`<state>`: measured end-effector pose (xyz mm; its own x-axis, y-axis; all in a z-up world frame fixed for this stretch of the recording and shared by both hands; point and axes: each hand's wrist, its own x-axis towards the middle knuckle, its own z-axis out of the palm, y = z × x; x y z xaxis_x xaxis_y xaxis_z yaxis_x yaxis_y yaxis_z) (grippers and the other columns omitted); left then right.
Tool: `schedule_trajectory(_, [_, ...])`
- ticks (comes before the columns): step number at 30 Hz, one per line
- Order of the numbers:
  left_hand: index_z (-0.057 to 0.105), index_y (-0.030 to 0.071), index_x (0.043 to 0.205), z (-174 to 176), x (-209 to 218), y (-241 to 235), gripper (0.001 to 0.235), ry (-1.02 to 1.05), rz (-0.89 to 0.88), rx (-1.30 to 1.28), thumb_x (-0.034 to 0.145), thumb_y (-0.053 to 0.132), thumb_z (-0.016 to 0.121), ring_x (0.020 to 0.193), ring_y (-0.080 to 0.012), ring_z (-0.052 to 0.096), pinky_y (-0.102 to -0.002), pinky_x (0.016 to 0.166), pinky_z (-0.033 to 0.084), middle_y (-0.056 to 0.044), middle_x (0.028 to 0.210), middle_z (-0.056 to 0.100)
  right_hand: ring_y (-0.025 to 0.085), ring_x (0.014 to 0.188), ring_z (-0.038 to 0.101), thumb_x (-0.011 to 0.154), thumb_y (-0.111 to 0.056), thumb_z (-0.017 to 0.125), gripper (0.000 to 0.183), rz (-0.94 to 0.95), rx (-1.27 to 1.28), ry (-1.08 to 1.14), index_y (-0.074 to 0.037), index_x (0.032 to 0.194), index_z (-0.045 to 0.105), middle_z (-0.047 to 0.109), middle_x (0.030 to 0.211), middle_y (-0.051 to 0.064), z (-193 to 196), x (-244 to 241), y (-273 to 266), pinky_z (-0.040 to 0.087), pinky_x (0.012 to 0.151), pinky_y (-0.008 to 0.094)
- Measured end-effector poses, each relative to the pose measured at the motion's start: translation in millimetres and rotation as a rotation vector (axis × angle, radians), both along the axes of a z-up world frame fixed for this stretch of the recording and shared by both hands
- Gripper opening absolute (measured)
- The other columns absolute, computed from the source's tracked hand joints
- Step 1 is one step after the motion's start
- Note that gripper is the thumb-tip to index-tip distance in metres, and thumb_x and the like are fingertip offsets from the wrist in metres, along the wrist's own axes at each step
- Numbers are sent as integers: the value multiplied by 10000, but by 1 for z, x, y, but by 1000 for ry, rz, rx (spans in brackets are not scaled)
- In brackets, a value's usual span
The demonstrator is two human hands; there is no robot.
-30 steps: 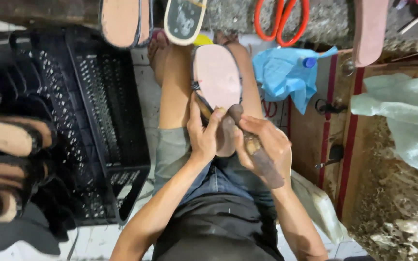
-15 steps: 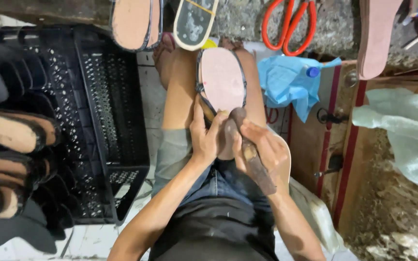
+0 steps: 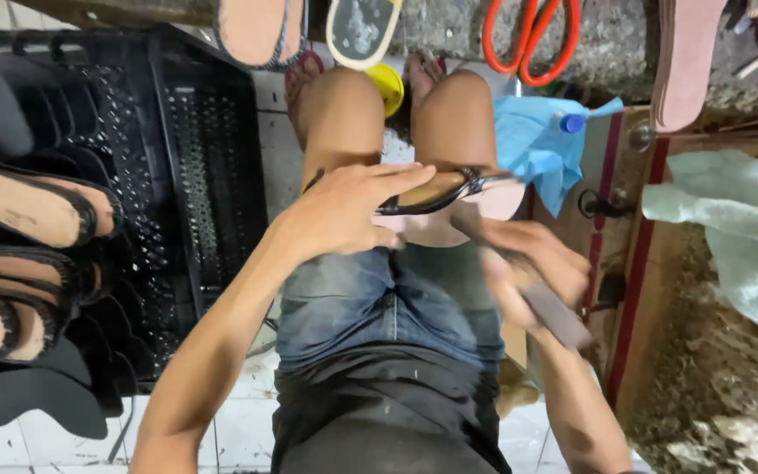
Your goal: Assembling and lasting sandals by hand using a last, hammer, and scissors to shape the upper.
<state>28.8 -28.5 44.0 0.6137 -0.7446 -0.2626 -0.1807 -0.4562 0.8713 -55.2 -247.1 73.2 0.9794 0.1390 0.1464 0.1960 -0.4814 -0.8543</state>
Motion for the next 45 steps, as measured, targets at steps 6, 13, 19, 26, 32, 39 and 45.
schedule_trajectory(6, [576, 112, 1106, -40, -55, 19, 644, -441, 700, 172, 584, 419, 793, 994, -198, 550, -301, 877, 408, -30, 1007, 582, 284, 720, 638, 758, -64, 588, 184, 52, -18, -6, 28, 911, 636, 641, 873, 151, -15, 19, 2, 500, 566, 316])
schedule_trajectory(13, [601, 66, 938, -67, -41, 24, 492, -300, 791, -395, 555, 268, 834, 910, -247, 572, -324, 831, 445, -63, 959, 568, 254, 562, 616, 745, -113, 591, 139, 280, -124, -104, -22, 834, 647, 653, 853, 119, -5, 43, 8, 476, 455, 289])
schedule_trajectory(19, [585, 49, 927, -65, -27, 25, 461, -321, 769, -403, 591, 266, 815, 864, -272, 553, -347, 791, 441, -98, 940, 568, 245, 451, 583, 742, -121, 578, 103, 426, -168, -172, -34, 747, 633, 653, 787, 107, -5, 77, 14, 457, 376, 290])
schedule_trajectory(26, [573, 55, 910, -67, -24, 27, 409, -354, 752, -381, 623, 253, 788, 850, -261, 549, -333, 765, 445, -87, 948, 559, 272, 433, 562, 730, -95, 547, 88, 623, -148, -210, -37, 716, 611, 641, 784, 120, 8, 101, 59, 470, 380, 322])
schedule_trajectory(32, [554, 78, 912, -74, -25, 29, 395, -345, 774, -334, 638, 279, 755, 850, -255, 536, -338, 746, 426, -65, 952, 557, 257, 451, 570, 741, -144, 556, 110, 703, -221, -262, -51, 756, 613, 633, 798, 97, 5, 112, 68, 461, 380, 330])
schedule_trajectory(39, [554, 73, 888, -66, -19, 28, 394, -338, 805, -313, 582, 178, 780, 817, -259, 537, -331, 721, 439, -65, 906, 545, 205, 452, 556, 764, -198, 518, 139, 729, -305, -364, -97, 739, 609, 628, 780, 54, 3, 125, 80, 460, 394, 292])
schedule_trajectory(45, [545, 96, 885, -69, -22, 28, 426, -322, 811, -289, 545, 159, 793, 828, -237, 537, -313, 717, 444, -38, 890, 527, 176, 427, 522, 779, -179, 487, 155, 819, -299, -467, -85, 741, 604, 620, 789, 68, -10, 129, 76, 447, 394, 285])
